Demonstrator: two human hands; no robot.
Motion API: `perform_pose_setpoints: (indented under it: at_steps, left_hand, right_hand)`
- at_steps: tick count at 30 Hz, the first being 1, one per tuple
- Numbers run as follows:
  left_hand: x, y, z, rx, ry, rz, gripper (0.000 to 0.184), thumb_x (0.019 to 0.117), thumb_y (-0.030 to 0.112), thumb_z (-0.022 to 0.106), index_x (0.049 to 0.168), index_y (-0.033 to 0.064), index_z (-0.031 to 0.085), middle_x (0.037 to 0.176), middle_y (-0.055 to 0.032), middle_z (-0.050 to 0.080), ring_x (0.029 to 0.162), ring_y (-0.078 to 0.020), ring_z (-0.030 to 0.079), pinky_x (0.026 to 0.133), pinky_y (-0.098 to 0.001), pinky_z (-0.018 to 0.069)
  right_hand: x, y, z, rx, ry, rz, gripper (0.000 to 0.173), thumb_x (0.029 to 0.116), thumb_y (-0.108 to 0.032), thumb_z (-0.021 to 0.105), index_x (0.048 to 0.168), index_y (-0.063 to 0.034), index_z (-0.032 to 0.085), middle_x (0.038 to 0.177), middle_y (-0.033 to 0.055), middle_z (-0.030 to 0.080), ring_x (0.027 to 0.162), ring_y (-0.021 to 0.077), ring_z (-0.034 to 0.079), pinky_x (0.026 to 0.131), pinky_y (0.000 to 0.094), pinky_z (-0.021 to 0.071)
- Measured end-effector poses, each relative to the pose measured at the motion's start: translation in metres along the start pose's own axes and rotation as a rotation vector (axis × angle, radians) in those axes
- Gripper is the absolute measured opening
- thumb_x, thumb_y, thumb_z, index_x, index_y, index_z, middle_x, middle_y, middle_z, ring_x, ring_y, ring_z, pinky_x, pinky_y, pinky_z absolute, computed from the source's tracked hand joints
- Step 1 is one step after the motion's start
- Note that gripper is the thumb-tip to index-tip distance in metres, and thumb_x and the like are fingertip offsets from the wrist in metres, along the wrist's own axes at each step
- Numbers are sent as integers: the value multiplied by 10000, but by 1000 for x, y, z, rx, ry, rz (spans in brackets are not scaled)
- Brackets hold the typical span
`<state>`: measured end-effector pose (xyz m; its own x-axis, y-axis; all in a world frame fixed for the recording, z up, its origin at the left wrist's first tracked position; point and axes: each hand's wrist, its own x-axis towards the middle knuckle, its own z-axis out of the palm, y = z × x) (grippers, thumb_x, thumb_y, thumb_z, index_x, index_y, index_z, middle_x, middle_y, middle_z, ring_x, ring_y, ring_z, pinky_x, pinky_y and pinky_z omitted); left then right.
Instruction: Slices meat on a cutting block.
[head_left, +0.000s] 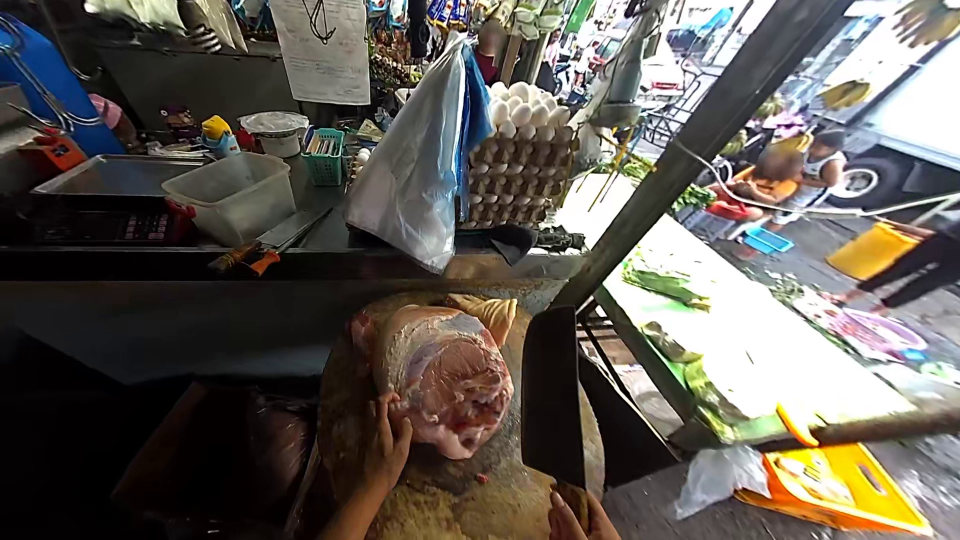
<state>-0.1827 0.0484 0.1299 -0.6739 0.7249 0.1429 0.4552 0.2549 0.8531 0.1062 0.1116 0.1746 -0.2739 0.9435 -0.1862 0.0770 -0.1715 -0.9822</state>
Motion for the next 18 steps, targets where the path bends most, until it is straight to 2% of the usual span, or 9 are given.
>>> perform_pose_setpoints:
  at_steps: [5,9,11,13,14,16,18]
  left_hand:
    - [-8,-4,22,-29,150,64,508,871,227,591,1293,-56,571,1134,-236,632,1032,-327,625,920,-465,511]
    - [-3,-2,20,-7,169,49,521,856,227,580,1296,-52,569,1131,-228,632,1033,-324,622,920,-475,503]
    - [-3,-3,21,9,167,32,533,862,244,591,1309,-46,565,1131,-225,637,1036,-335,629,919,-496,507]
    - [-4,-5,20,-1,136,5,589,875,285,569,1358,-49,534,1173,-246,622,1076,-363,617,937,-533,502]
    - [-5,-7,21,-9,148,12,587,868,276,559,1354,-54,532,1166,-250,618,1057,-360,615,916,-527,504]
    - [-6,-10,23,-23,191,47,552,863,225,575,1334,-61,538,1159,-245,625,1034,-330,625,902,-474,523]
    - [-8,-8,22,-28,190,43,539,875,190,580,1345,-68,521,1187,-254,614,1039,-318,626,903,-438,529]
  right_hand:
    - [1,-1,6,-93,-80,21,196,988,-101,530,1149,9,533,616,-61,560,476,48,563,492,239,545]
    - [3,-2,4,-189,-142,14,260,998,-137,539,1192,35,546,631,-37,565,485,59,570,496,248,544]
    - [11,-9,6,-246,-180,-37,275,996,-184,548,1168,30,561,635,-26,575,493,67,577,505,255,543]
    - [23,-23,13,-310,-213,-139,322,977,-263,556,1143,12,579,662,-16,599,524,80,599,530,274,554]
    - [31,-32,19,-343,-219,-223,351,970,-305,557,1138,2,589,674,-19,616,537,79,613,536,279,563]
    - [48,-52,35,-384,-215,-419,405,979,-340,550,1170,14,598,691,-7,631,557,86,628,546,295,573]
    - [64,-72,54,-401,-212,-597,430,1005,-304,552,1221,67,577,708,33,635,569,115,634,555,325,577]
